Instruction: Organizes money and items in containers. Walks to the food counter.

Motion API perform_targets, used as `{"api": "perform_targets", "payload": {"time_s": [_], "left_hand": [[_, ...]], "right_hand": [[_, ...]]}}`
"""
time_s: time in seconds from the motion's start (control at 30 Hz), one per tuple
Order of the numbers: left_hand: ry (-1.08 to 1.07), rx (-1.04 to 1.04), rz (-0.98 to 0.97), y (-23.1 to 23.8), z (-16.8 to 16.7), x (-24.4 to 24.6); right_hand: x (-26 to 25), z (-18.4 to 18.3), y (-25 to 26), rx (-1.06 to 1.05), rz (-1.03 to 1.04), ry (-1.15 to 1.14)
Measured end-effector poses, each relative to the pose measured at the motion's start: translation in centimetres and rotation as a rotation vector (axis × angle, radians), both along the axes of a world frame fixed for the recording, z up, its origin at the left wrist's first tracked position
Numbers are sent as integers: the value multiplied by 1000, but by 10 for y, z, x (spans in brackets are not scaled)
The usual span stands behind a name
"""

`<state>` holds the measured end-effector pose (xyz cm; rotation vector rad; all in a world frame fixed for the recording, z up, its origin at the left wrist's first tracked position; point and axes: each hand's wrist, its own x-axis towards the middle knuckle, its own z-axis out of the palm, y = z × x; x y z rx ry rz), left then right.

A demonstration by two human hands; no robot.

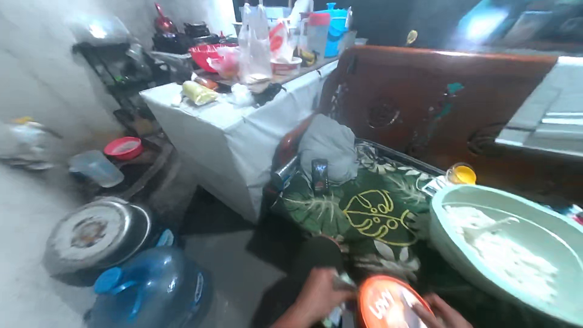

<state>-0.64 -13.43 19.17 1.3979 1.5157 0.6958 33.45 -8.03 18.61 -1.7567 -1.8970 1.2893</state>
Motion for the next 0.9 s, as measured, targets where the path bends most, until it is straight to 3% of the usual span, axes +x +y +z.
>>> {"api": "perform_targets", "payload": {"time_s": [0.1, 0.17, 0.23, 0.3, 0.37, 0.47, 0.6, 0.7, 0.8, 0.9], "left_hand": [[-187, 23, 316, 20, 15, -25], [-273, -7, 403, 32, 6, -27], [-298, -2, 435, 40, -8, -24], [-308, 69, 492, 41, -15, -17], [-313, 148, 557, 40, -19, -8], [-160, 287, 600, 37, -33, -2], [99, 473, 389, 42, -61, -8], [257, 469, 269, 55, -69, -12], [374, 376, 219, 62, -66, -16], [416, 186, 225, 74, -45, -7]], "right_hand": [[-8, -17, 31, -215, 117, -181], [-35, -40, 41, -404, 187, -370], [-69, -81, 45, -481, 114, -453], [-96, -119, 39, -512, -119, -349], [-116, -157, 30, -503, -405, -101], [-143, -210, 35, -456, -681, 162], [-170, -214, 67, -589, -648, 25], [-180, -220, 61, -538, -770, 155], [-161, -184, 32, -515, -660, 350], [-176, -187, 69, -634, -825, 235]]}}
